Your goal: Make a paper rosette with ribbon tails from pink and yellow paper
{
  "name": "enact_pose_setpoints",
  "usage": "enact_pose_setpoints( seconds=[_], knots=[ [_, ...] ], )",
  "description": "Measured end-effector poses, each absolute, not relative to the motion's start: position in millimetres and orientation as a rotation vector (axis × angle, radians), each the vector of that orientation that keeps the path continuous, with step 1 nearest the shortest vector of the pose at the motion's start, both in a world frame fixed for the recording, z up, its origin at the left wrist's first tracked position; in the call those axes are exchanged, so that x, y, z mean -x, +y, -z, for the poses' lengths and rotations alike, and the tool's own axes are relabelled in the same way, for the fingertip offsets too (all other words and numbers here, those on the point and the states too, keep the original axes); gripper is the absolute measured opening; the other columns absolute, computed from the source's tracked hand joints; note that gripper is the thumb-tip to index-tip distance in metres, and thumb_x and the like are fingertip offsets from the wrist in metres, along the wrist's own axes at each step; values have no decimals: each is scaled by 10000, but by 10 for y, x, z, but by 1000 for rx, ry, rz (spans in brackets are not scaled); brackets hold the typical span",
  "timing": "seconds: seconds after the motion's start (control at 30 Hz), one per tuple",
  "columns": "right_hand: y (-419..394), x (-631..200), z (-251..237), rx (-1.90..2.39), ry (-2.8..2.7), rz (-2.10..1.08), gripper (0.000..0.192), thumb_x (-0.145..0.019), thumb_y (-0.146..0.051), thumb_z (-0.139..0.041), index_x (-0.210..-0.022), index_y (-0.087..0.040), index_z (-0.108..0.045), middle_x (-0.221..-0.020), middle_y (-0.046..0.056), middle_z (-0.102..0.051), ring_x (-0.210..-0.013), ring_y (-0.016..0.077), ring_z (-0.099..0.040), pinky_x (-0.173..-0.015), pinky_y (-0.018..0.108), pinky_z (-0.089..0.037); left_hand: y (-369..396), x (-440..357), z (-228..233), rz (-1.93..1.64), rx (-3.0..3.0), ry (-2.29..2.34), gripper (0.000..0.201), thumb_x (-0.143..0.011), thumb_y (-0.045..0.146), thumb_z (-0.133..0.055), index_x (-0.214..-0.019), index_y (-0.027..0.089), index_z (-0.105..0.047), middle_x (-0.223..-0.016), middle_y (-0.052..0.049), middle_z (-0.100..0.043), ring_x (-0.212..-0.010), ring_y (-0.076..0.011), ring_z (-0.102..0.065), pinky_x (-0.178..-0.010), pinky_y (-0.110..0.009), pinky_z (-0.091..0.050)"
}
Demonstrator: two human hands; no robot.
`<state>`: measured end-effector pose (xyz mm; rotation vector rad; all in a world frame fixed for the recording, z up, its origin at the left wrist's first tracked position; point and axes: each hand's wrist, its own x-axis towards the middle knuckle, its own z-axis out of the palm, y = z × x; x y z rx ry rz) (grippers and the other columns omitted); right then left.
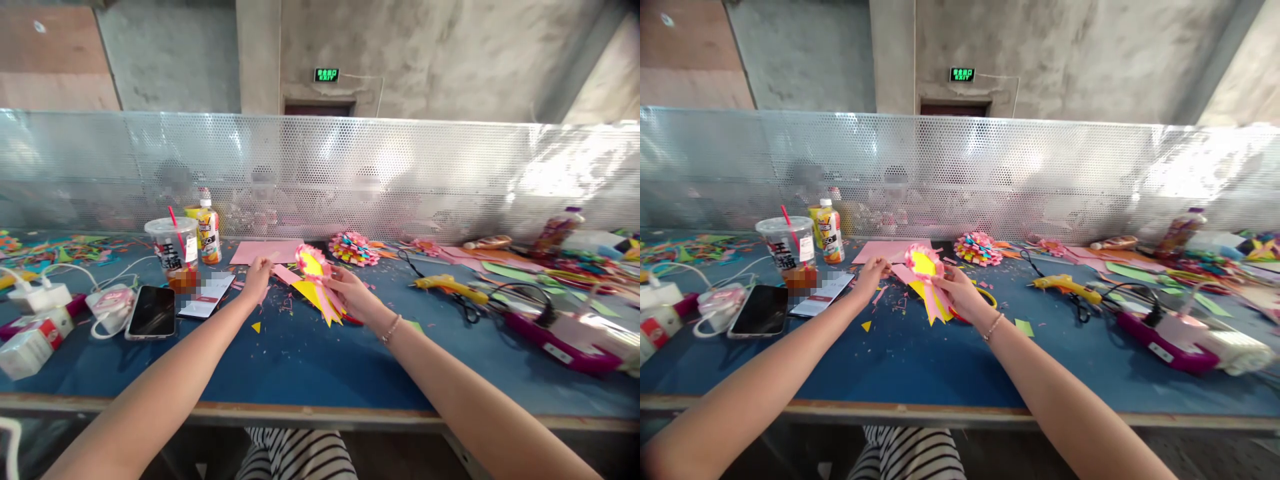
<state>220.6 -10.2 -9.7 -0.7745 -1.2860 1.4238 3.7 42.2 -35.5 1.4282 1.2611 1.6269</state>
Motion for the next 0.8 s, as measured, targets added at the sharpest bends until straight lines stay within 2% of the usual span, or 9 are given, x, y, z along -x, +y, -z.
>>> enact_pose_setpoints(
  seconds=[0.1, 0.2, 0.27, 0.37, 0.47, 0.53, 0.6, 0.7, 0.8],
  knots=[
    [-118, -2143, 191, 876, -1515, -1393, 412, -647, -187, -674, -1030, -192, -523, -892, 28, -641, -759, 122, -617, -685, 231, -505, 316, -114, 302, -1501, -1306, 1147, 250, -802, 407, -396, -810, 178, -499, -696, -10, -604, -536, -117, -553, -530, -245, -443],
    [-138, -2119, 227, 1078, -1836, -1187, 328, -729, -255, -591, -1044, -185, -531, -825, 25, -640, -678, 120, -601, -599, 232, -478, 292, -136, 297, -1421, -1414, 1179, 165, -701, 322, -562, -730, 162, -530, -661, -3, -606, -548, -111, -557, -549, -233, -448],
    [-122, -2166, 202, 1170, -2113, -868, 215, -790, -314, -507, -935, -177, -587, -734, 24, -633, -620, 120, -577, -573, 236, -442, 321, -124, 328, -1341, -1561, 1209, 143, -577, 163, -651, -664, 152, -539, -645, 3, -605, -612, -121, -577, -604, -236, -460],
    [-38, -2339, 123, 1251, -2301, -264, 245, -828, -306, -425, -777, -169, -621, -735, 43, -638, -675, 136, -570, -640, 245, -406, 377, -94, 394, -1198, -1714, 1217, 170, -531, 63, -644, -649, 143, -551, -643, 0, -614, -642, -133, -590, -649, -266, -474],
    [48, -2561, 46, 1490, -2297, 54, 244, -755, -273, -506, -930, -134, -605, -925, 102, -630, -829, 183, -573, -714, 256, -395, 401, -71, 435, -1152, -1855, 1237, 113, -581, 84, -621, -660, 139, -562, -674, -17, -630, -660, -142, -599, -679, -286, -478],
    [71, -2677, 10, 1745, -2354, 85, 320, -715, -327, -550, -941, -108, -604, -960, 146, -615, -851, 223, -571, -712, 281, -398, 392, -67, 439, -1148, -1971, 1280, 87, -605, 98, -605, -672, 142, -571, -699, -27, -640, -687, -152, -603, -689, -291, -475],
    [74, -2740, -7, 1925, -2416, 1, 327, -705, -378, -549, -877, -110, -625, -903, 153, -627, -780, 226, -585, -651, 284, -402, 370, -75, 430, -1127, -2096, 1337, 65, -629, 114, -586, -685, 148, -581, -718, -34, -648, -707, -162, -605, -692, -292, -470],
    [94, -2756, 20, 1984, -2499, -52, 307, -678, -388, -559, -805, -121, -643, -823, 143, -646, -680, 214, -593, -545, 266, -386, 318, -108, 404, -1084, -2219, 1425, 51, -683, 168, -548, -706, 159, -593, -735, -38, -653, -705, -168, -603, -674, -287, -461],
    [165, -2760, 103, 2007, -2508, 23, 336, -695, -402, -535, -820, -112, -649, -814, 152, -659, -674, 217, -607, -523, 261, -381, 249, -152, 369, -1021, -2312, 1396, 111, -729, 242, -519, -734, 165, -600, -732, -34, -644, -686, -162, -596, -651, -273, -452]
  ],
)
